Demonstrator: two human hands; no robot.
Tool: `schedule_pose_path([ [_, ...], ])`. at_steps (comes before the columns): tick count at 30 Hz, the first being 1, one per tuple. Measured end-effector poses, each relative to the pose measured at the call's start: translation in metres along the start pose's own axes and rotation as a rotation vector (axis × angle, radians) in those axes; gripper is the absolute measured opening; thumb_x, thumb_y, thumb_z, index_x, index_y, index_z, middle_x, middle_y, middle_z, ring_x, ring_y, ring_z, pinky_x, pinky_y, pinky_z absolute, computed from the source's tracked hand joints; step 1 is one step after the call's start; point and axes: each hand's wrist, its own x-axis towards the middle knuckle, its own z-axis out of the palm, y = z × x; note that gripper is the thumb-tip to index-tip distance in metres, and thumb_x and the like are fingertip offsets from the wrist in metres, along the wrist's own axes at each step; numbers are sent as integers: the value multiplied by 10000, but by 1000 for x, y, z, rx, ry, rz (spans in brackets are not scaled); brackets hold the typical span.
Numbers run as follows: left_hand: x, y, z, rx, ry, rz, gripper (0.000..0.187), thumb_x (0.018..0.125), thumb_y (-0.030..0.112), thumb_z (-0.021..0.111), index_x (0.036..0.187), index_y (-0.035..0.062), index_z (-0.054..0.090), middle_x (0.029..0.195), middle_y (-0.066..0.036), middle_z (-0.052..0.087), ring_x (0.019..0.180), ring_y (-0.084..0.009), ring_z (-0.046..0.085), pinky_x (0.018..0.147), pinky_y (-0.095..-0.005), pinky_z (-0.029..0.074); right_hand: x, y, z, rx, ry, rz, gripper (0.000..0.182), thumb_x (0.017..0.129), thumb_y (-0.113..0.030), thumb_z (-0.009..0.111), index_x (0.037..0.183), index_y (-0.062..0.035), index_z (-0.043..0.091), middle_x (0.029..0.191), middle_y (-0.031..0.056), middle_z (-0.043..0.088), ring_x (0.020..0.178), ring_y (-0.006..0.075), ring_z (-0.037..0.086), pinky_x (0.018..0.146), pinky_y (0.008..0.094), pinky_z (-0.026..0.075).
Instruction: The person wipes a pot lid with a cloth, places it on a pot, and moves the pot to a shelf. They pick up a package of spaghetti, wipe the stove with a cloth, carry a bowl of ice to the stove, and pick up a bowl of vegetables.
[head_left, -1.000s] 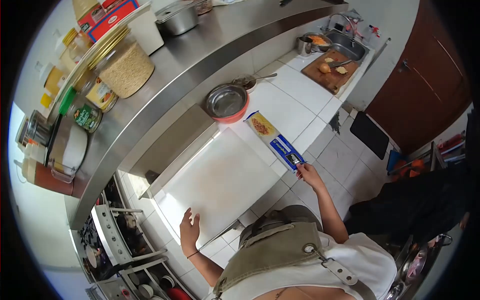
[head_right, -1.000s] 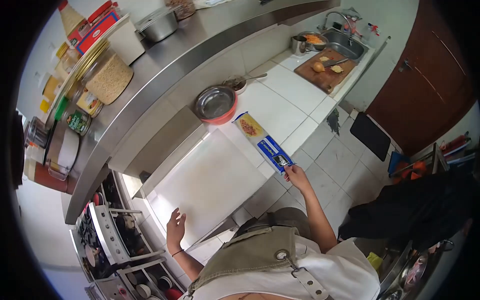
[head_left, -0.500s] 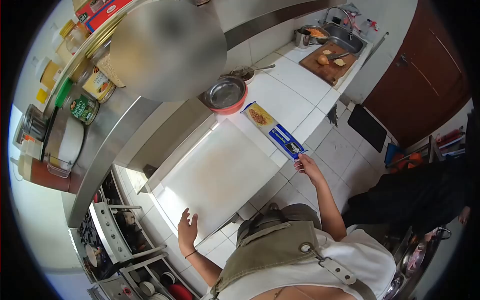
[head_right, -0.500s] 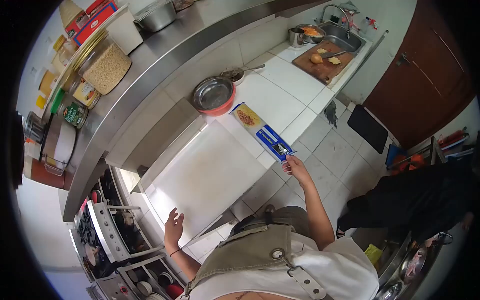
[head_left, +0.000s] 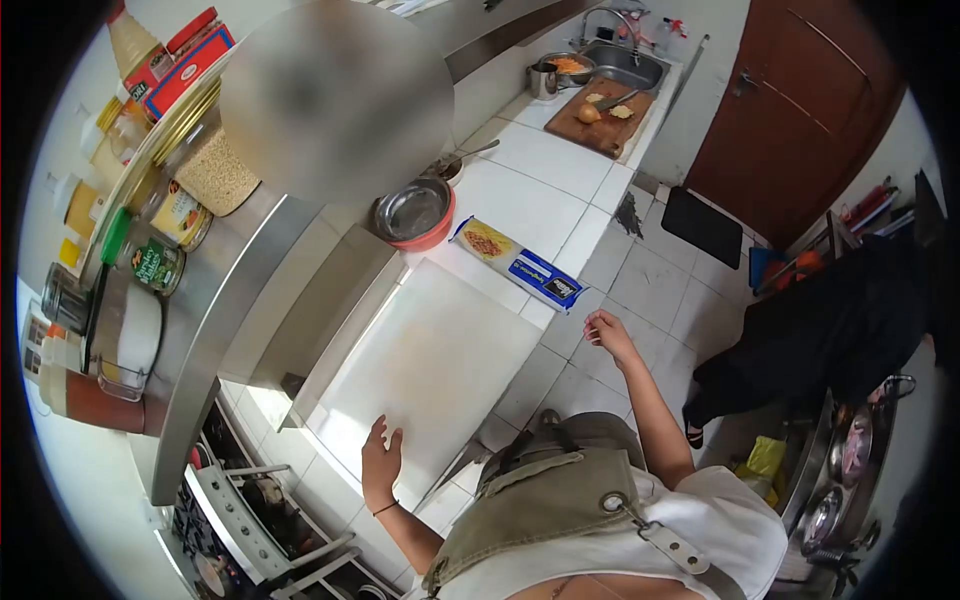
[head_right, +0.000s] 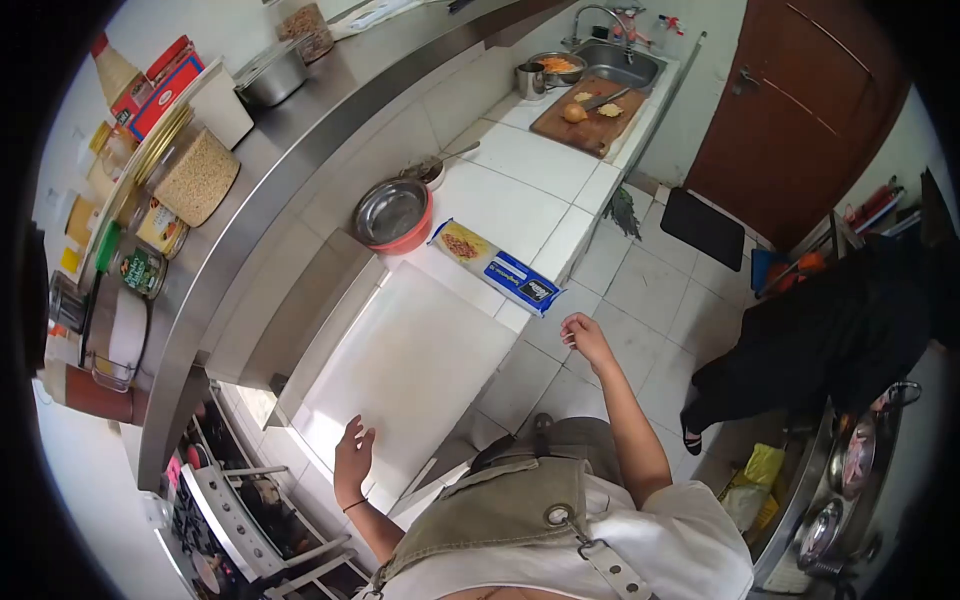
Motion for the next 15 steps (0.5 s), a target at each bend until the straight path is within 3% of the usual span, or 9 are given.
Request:
schedule_pose_path([
  [8,7,-17,-16,-5,-29,73,434,836,241,562,1190,6,475,1077,-242,563,956,-362,575,793,-383,467,-43,48,12,94,3,121,182,887,-188,382,867,-99,540,749,-7,573,647,83,524,588,216,406],
  [12,8,-20,-20,-21,-20,214,397,833,203,566,1172,8,495,1044,-226,581,909,-337,593,762,-370,480,-61,86,37,-79,-40,137,225,908,-221,390,869,-62,544,760,32,584,656,111,534,576,245,427],
  [13,3,-13,-23,-56,-7,210,361,832,189,566,1143,13,519,1030,-209,590,887,-321,598,755,-364,481,-59,117,41,-178,-97,5,264,918,-234,387,866,-30,546,729,49,584,628,119,538,564,265,442],
  [15,-11,-10,-30,-104,38,207,328,827,183,571,1109,17,540,1027,-189,595,889,-312,597,746,-362,481,-47,194,59,-549,-223,-24,290,895,-255,409,865,-10,560,682,77,582,623,142,558,579,286,464],
])
